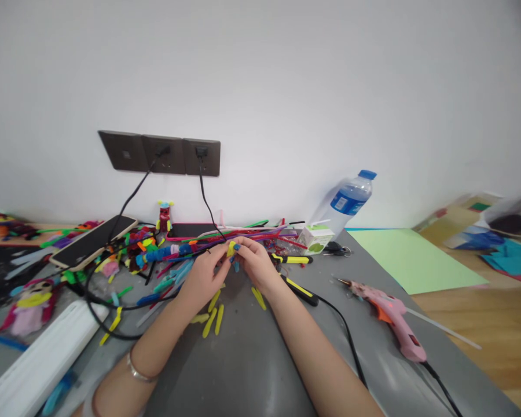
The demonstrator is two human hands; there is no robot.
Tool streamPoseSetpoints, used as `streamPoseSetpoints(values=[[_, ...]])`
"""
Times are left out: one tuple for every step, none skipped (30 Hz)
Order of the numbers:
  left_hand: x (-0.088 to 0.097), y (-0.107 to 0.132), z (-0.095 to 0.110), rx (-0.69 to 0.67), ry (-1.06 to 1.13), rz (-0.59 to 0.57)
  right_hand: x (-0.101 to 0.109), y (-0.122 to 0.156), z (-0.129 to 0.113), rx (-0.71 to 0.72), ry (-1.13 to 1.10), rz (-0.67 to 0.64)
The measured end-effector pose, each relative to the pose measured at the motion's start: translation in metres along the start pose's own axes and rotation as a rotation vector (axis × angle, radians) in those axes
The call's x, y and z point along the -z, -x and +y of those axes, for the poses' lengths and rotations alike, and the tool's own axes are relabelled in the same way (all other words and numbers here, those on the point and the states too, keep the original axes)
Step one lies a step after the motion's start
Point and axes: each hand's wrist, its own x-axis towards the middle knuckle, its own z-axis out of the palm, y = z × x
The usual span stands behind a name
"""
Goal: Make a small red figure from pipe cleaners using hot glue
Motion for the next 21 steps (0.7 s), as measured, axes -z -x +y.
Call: streamPoseSetpoints(values=[[-0.0001,0.0001,-0.0003,-0.002,0.001,0.001,0.0,0.0,0.0001,-0.001,0.0,-0.001],[-0.0003,0.0001,-0.0006,-0.004,0.003,0.002,0.0001,-0.0001,0.0001,-0.002,0.0,-0.001],[-0.0004,0.0001,-0.0009,-0.006,0.004,0.002,0.0001,-0.0001,0.0002,-0.004,-0.001,-0.002],[-0.0004,0.0001,-0.0011,-0.005,0.005,0.003,0.0003,-0.0001,0.0002,-0.005,-0.003,-0.002],[-0.0004,0.0001,-0.0011,-0.004,0.005,0.001,0.0004,-0.0001,0.0003,-0.005,-0.005,-0.003],[-0.0004,0.0001,-0.0011,-0.002,0.003,-0.002,0.0006,-0.0002,0.0005,-0.006,-0.007,-0.004],[-0.0003,0.0001,-0.001,0.0,0.0,-0.004,0.0007,-0.0003,0.0006,-0.006,-0.011,-0.003],[-0.0003,0.0001,-0.0009,0.002,-0.002,-0.005,0.0009,-0.0004,0.0008,-0.005,-0.015,-0.003],[-0.0002,0.0002,-0.0008,0.003,-0.004,-0.005,0.001,-0.0005,0.0009,-0.004,-0.018,-0.002],[-0.0002,0.0002,-0.0007,0.003,-0.005,-0.005,0.001,-0.0006,0.001,-0.004,-0.02,-0.002],[-0.0001,0.0002,-0.0007,0.002,-0.005,-0.005,0.0011,-0.0007,0.001,-0.004,-0.021,-0.002],[-0.0001,0.0003,-0.0007,0.001,-0.004,-0.006,0.001,-0.0008,0.001,-0.003,-0.021,-0.002],[-0.0001,0.0003,-0.0008,0.001,-0.003,-0.009,0.001,-0.0008,0.001,-0.002,-0.019,-0.002],[-0.0001,0.0004,-0.001,0.001,-0.002,-0.012,0.0009,-0.0008,0.0009,-0.003,-0.017,-0.001],[-0.0001,0.0004,-0.0011,0.0,-0.001,-0.012,0.0008,-0.0008,0.0008,-0.004,-0.018,0.0],[-0.0001,0.0004,-0.0013,-0.002,-0.002,-0.01,0.0008,-0.0008,0.0008,-0.004,-0.02,0.0],[-0.0002,0.0004,-0.0015,-0.004,-0.003,-0.009,0.0008,-0.0007,0.0008,-0.003,-0.022,0.0],[-0.0002,0.0003,-0.0016,-0.005,-0.005,-0.008,0.0008,-0.0007,0.0008,-0.003,-0.025,-0.001],[-0.0004,0.0003,-0.0017,-0.007,-0.005,-0.007,0.0008,-0.0006,0.0009,-0.004,-0.027,-0.003],[-0.0005,0.0003,-0.0018,-0.007,-0.005,-0.008,0.0009,-0.0006,0.001,-0.005,-0.028,-0.004],[-0.0006,0.0002,-0.0019,-0.006,-0.003,-0.009,0.001,-0.0006,0.0011,-0.005,-0.027,-0.006]])
